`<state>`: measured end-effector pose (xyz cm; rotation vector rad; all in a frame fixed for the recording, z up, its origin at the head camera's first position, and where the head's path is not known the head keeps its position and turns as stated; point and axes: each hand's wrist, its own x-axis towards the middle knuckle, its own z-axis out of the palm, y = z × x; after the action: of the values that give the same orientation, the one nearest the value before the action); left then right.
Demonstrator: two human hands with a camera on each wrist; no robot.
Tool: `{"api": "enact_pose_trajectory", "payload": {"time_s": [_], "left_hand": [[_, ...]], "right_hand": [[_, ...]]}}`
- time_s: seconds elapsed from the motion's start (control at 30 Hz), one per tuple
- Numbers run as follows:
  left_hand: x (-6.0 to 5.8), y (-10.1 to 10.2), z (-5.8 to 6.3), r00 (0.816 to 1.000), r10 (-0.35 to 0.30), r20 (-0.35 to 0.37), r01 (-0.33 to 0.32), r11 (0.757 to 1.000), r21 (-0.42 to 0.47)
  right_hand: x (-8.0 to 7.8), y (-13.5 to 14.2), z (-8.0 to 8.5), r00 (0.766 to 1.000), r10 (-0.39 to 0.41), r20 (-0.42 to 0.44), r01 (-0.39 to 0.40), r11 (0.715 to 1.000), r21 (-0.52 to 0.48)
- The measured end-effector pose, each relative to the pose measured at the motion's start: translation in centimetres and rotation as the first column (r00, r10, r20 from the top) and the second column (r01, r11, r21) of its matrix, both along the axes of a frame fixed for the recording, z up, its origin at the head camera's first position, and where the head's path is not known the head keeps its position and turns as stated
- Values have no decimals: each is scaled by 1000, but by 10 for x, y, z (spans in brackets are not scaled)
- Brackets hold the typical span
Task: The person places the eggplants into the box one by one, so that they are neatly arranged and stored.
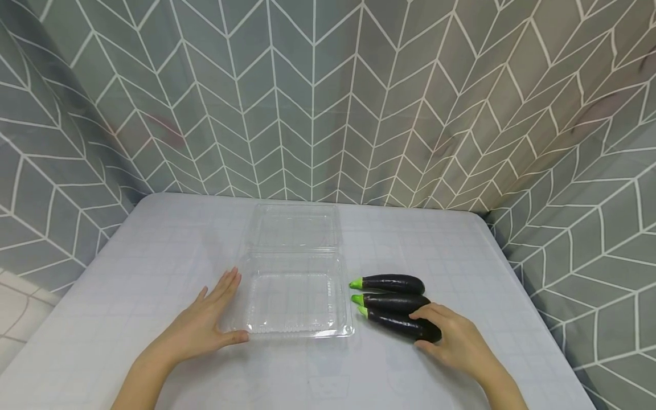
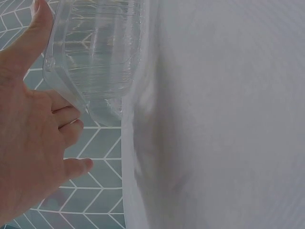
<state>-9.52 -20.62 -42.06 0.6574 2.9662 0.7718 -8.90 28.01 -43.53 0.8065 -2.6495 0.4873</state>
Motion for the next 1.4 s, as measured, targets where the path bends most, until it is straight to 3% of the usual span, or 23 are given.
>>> {"api": "enact_pose_trajectory", "payload": {"time_s": [0.3,0.47,0.73,1.4], "left_hand": [[0,-1,-2,1000,4,2,-4,1000,10],[0,-1,-1,1000,4,1,-4,1000,7],[1,1,0,1000,13,16,-13,1000,19],[2,3,-1,999,38,32,-38,999,9]], "right_hand": [[0,-1,5,999,24,-26,-24,1000,-14],[0,3,16,999,20,-31,-22,999,-49],[-10,3,35,991,90,-100,-96,994,-53],[-31,-30,73,984,159,-76,-164,984,-64]]}}
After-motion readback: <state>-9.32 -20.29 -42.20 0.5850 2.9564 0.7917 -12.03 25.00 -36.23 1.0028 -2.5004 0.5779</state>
